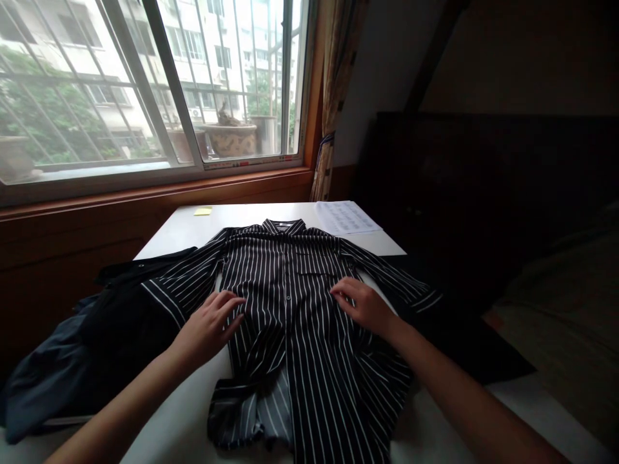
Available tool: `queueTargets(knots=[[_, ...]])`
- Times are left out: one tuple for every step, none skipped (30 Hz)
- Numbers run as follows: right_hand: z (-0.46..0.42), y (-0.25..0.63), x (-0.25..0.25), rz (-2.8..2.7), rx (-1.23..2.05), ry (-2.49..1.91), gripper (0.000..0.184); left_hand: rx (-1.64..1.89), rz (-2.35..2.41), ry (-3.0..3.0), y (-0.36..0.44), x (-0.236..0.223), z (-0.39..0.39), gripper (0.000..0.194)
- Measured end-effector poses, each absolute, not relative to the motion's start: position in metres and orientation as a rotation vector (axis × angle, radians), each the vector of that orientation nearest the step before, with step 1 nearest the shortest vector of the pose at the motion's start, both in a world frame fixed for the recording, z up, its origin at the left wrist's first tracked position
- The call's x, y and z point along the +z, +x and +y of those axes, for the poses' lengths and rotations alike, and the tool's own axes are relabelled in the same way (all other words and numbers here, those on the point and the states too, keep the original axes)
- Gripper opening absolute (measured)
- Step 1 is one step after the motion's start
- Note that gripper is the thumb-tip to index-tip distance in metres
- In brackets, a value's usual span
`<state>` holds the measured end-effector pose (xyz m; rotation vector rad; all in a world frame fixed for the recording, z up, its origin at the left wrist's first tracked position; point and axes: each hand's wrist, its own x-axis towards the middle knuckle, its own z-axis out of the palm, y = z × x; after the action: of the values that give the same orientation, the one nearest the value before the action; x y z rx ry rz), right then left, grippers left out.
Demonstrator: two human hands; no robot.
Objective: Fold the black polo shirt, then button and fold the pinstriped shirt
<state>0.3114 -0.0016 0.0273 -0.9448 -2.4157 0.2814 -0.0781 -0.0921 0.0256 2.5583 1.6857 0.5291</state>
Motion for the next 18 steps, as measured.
queueTargets(knots=[[-0.024, 0.321, 0.03, -2.434, 0.341, -0.92, 0.017, 0.549, 1.708, 2.487, -0.085, 0.024, -0.114, 0.035], [-0.045, 0.331, 0.031, -2.448, 0.384, -0.92, 0.017, 0.549, 1.729, 2.408, -0.091, 0.022, -0.134, 0.034], [-0.066, 0.341, 0.03, -2.464, 0.418, -0.926, 0.016, 0.54, 1.749, 2.327, -0.098, 0.019, -0.153, 0.034], [-0.084, 0.35, 0.029, -2.493, 0.453, -0.934, 0.017, 0.528, 1.77, 2.248, -0.104, 0.016, -0.17, 0.034], [-0.101, 0.36, 0.026, -2.529, 0.499, -0.951, 0.02, 0.509, 1.785, 2.181, -0.108, 0.012, -0.185, 0.033], [-0.115, 0.369, 0.022, -2.554, 0.525, -0.975, 0.026, 0.493, 1.794, 2.132, -0.111, 0.008, -0.199, 0.032], [-0.127, 0.377, 0.017, -2.571, 0.539, -1.014, 0.034, 0.478, 1.787, 2.098, -0.112, 0.004, -0.211, 0.032], [-0.138, 0.385, 0.012, -2.586, 0.551, -1.056, 0.044, 0.478, 1.771, 2.084, -0.11, 0.001, -0.221, 0.032], [-0.146, 0.391, 0.007, -2.595, 0.558, -1.097, 0.055, 0.485, 1.75, 2.078, -0.106, -0.003, -0.23, 0.032], [-0.153, 0.395, 0.002, -2.604, 0.564, -1.13, 0.065, 0.494, 1.722, 2.083, -0.1, -0.006, -0.236, 0.032], [-0.158, 0.398, -0.003, -2.613, 0.561, -1.15, 0.073, 0.508, 1.696, 2.092, -0.093, -0.008, -0.241, 0.032], [-0.163, 0.4, -0.007, -2.624, 0.549, -1.154, 0.078, 0.52, 1.677, 2.097, -0.085, -0.01, -0.245, 0.031], [-0.166, 0.4, -0.01, -2.635, 0.527, -1.143, 0.08, 0.532, 1.661, 2.099, -0.077, -0.011, -0.247, 0.03], [-0.168, 0.399, -0.012, -2.643, 0.496, -1.123, 0.078, 0.548, 1.65, 2.095, -0.069, -0.012, -0.248, 0.029], [-0.169, 0.397, -0.014, -2.649, 0.459, -1.101, 0.074, 0.565, 1.639, 2.084, -0.062, -0.011, -0.249, 0.027], [-0.169, 0.395, -0.015, -2.653, 0.421, -1.077, 0.069, 0.588, 1.632, 2.067, -0.056, -0.011, -0.249, 0.024], [-0.169, 0.393, -0.015, -2.655, 0.387, -1.055, 0.062, 0.617, 1.624, 2.044, -0.052, -0.01, -0.248, 0.022], [-0.169, 0.39, -0.014, -2.658, 0.356, -1.035, 0.055, 0.645, 1.61, 2.019, -0.048, -0.008, -0.247, 0.019]])
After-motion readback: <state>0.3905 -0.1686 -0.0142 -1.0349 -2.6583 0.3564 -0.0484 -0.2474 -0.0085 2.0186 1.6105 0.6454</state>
